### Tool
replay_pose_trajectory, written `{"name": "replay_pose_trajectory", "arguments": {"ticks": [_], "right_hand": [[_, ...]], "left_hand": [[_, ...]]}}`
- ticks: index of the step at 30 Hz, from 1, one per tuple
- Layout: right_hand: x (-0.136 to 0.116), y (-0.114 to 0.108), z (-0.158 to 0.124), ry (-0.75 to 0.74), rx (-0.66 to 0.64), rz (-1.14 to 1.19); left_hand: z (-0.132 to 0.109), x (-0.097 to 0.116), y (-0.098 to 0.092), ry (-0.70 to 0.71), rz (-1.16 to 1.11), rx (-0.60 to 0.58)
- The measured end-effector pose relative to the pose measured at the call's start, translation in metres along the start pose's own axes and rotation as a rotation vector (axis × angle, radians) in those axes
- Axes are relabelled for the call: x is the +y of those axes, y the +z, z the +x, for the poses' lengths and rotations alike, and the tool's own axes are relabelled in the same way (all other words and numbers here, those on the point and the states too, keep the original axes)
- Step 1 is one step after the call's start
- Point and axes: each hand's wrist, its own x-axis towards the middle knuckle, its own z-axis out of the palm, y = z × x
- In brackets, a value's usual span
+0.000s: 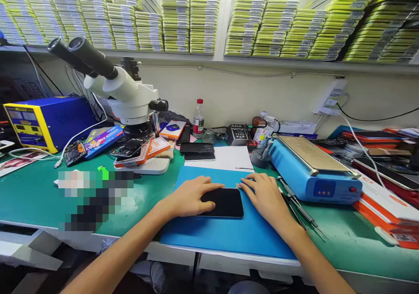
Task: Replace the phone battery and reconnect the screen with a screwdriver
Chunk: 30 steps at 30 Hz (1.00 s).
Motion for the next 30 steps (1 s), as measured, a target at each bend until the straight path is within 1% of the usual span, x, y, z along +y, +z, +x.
{"name": "replay_pose_trajectory", "arguments": {"ticks": [4,6,8,12,13,15,17,20,23,26,29,30], "right_hand": [[0.001,-0.001,-0.004,-0.061,-0.009,-0.051],[0.0,-0.001,-0.006,-0.072,-0.022,-0.061],[0.001,-0.001,-0.007,-0.074,-0.032,-0.065],[0.001,0.001,-0.007,-0.059,-0.007,-0.047],[0.0,0.001,-0.007,-0.059,0.007,-0.037],[-0.003,0.0,-0.006,-0.07,0.025,-0.009],[-0.006,-0.001,-0.006,-0.088,0.027,0.024],[-0.009,0.0,-0.006,-0.1,0.033,0.062],[-0.01,0.003,-0.004,-0.099,0.052,0.065],[-0.01,0.006,-0.002,-0.093,0.065,0.045],[-0.009,0.006,-0.002,-0.096,0.06,0.028],[-0.008,0.006,-0.002,-0.099,0.052,0.023]], "left_hand": [[-0.001,-0.001,0.005,0.119,0.333,-0.031],[-0.005,-0.001,0.005,0.128,0.417,-0.042],[-0.011,-0.001,0.003,0.091,0.467,-0.028],[-0.033,-0.001,-0.006,-0.064,0.581,0.11],[-0.039,-0.002,-0.008,-0.101,0.569,0.117],[-0.046,-0.002,-0.01,-0.126,0.507,0.096],[-0.049,-0.003,-0.01,-0.117,0.443,0.078],[-0.049,-0.005,-0.006,-0.093,0.379,0.108],[-0.049,-0.008,-0.001,-0.033,0.31,0.182],[-0.051,-0.008,0.004,0.065,0.184,0.277],[-0.051,-0.002,0.006,0.187,0.029,0.359],[-0.051,0.001,0.007,0.233,-0.021,0.402]]}}
